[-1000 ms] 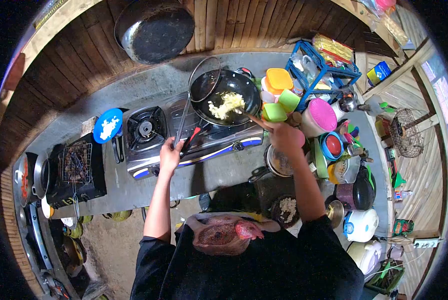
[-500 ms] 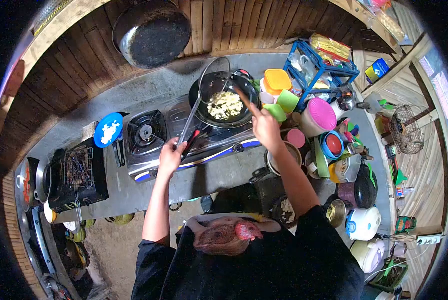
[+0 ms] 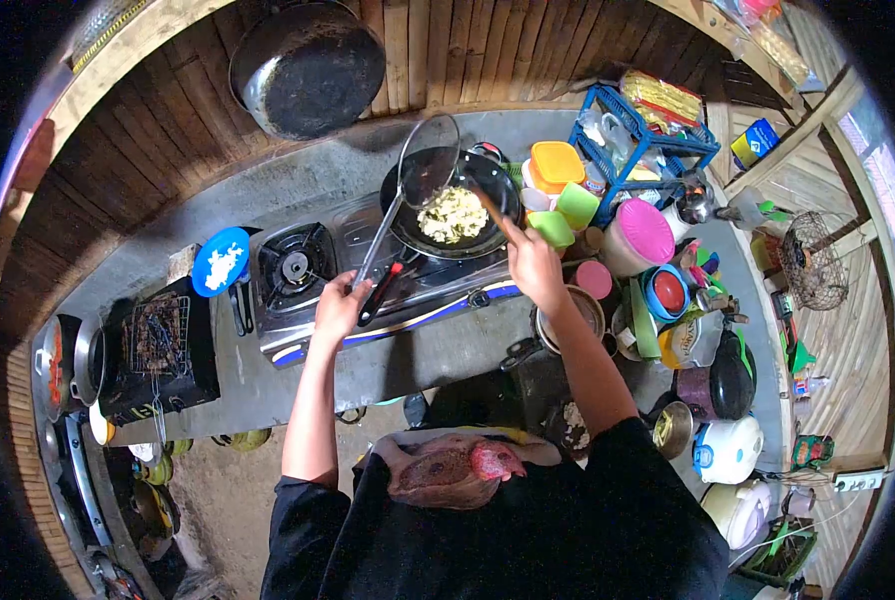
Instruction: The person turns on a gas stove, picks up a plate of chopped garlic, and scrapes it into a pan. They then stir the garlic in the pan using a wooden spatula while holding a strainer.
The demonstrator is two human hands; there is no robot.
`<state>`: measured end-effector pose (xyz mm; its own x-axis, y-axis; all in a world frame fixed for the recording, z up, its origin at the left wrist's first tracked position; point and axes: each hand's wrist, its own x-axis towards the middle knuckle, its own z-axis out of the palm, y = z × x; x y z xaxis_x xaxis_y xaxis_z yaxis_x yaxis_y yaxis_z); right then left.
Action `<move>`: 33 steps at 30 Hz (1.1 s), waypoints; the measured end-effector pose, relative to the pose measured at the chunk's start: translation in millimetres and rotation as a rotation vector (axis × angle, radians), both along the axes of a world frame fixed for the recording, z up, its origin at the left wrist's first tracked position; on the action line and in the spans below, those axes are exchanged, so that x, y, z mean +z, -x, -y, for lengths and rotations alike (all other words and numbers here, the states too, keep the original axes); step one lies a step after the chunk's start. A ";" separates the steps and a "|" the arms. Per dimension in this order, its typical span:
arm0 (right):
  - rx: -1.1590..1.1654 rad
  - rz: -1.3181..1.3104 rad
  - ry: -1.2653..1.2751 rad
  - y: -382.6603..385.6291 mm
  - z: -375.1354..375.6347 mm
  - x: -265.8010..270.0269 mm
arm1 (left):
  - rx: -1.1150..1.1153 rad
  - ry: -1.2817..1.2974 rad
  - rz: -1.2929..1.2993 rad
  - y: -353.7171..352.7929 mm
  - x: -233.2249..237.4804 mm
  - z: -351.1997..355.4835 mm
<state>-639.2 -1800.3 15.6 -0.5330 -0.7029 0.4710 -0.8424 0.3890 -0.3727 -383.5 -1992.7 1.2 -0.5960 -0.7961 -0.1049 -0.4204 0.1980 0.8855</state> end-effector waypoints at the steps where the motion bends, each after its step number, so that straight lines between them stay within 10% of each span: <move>1: 0.016 0.047 -0.070 -0.2 -4.1 -2.2 | 0.010 -0.009 0.012 0.5 3.2 -1.7; 14: 0.055 0.268 -0.136 1.1 -15.7 7.2 | -0.053 -0.196 -0.039 5.8 10.5 3.3; 20: 0.037 0.212 0.236 9.2 -2.5 -3.9 | -0.106 -0.288 -0.081 7.9 10.8 1.5; 33: 0.069 0.248 -0.030 4.1 -16.4 9.2 | 0.005 -0.123 -0.120 9.2 4.6 0.8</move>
<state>-643.3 -1783.9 24.8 -0.5803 -0.7529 0.3106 -0.7515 0.3480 -0.5605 -392.7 -1993.5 5.8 -0.6060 -0.7848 -0.1297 -0.3108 0.0835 0.9468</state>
